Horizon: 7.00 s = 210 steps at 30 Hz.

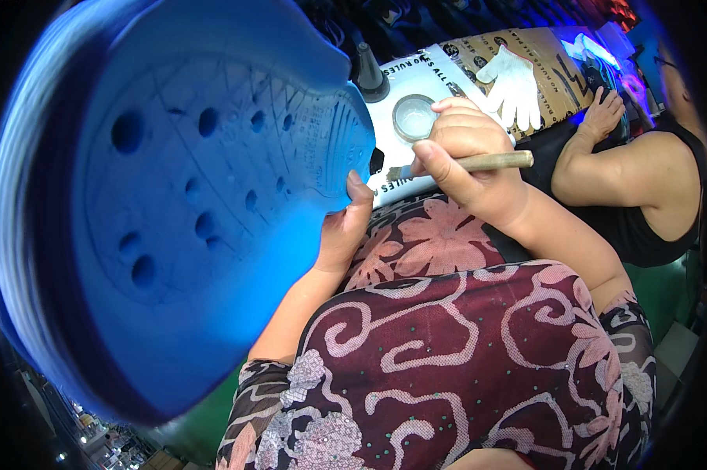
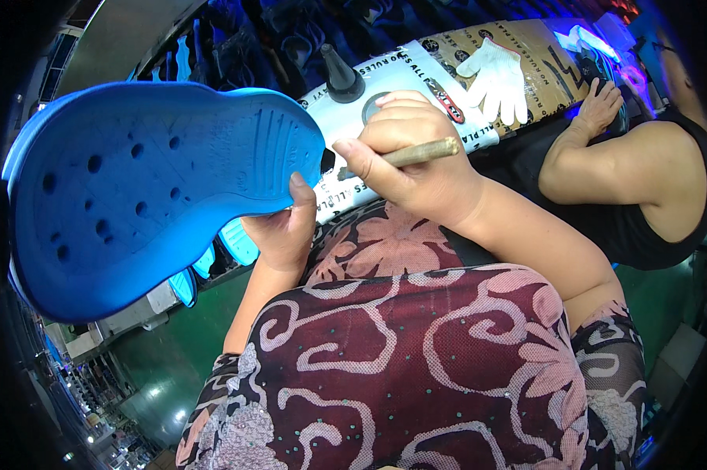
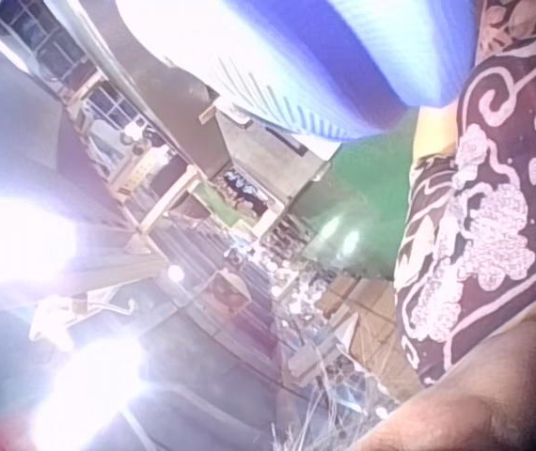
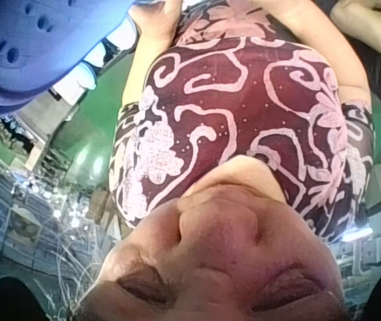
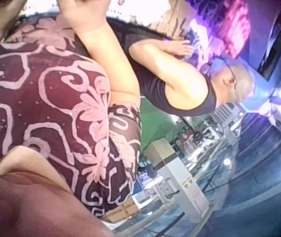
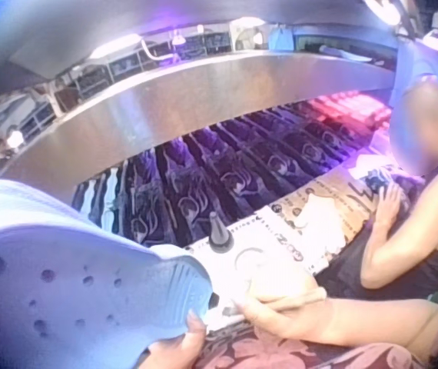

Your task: The person dips a brush into an adhesive container, applies glue across the surfaces of shoe soles, and places the soles onto an overhead conveyor belt.

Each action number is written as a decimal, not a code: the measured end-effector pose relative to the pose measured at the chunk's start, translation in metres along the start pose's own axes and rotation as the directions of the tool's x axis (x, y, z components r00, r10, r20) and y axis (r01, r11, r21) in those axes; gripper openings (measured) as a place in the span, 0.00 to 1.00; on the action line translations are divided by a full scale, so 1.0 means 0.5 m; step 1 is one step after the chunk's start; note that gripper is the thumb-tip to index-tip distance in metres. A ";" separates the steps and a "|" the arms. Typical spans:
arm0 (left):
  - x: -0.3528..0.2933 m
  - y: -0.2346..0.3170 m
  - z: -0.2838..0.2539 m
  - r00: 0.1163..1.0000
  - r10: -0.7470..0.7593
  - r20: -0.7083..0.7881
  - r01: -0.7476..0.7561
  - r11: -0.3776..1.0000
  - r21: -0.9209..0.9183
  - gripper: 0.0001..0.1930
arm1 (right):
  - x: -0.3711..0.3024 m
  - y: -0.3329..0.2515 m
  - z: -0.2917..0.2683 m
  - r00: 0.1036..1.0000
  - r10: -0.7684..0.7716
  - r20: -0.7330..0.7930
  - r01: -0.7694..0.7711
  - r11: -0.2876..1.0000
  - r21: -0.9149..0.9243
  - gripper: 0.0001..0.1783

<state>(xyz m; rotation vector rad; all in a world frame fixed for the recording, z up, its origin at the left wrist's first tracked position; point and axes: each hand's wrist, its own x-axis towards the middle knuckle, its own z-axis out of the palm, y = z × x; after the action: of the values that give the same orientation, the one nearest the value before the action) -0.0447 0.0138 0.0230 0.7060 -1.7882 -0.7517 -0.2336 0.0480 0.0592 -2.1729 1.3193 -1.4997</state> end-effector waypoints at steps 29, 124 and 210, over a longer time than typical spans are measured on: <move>0.259 0.209 0.062 0.512 -0.168 0.843 0.759 0.548 -0.352 0.39 | -0.142 0.095 -0.144 0.937 0.276 -0.212 -0.296 0.953 -0.068 0.16; 0.003 0.013 -0.015 0.977 -0.183 -0.111 0.177 0.982 -0.059 0.09 | -0.011 -0.011 -0.016 1.000 -0.028 0.009 0.029 0.991 -0.130 0.11; -0.297 -0.293 -0.518 0.039 -0.967 -0.253 0.495 0.239 -0.835 0.21 | -0.086 0.089 -0.007 0.770 0.637 0.041 -0.623 0.737 0.262 0.21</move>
<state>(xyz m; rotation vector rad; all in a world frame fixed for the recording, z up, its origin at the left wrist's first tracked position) 0.2623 -0.0087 -0.1035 1.3946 -0.0677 -1.3497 -0.2653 0.0551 0.0063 -1.3164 1.5538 -1.3409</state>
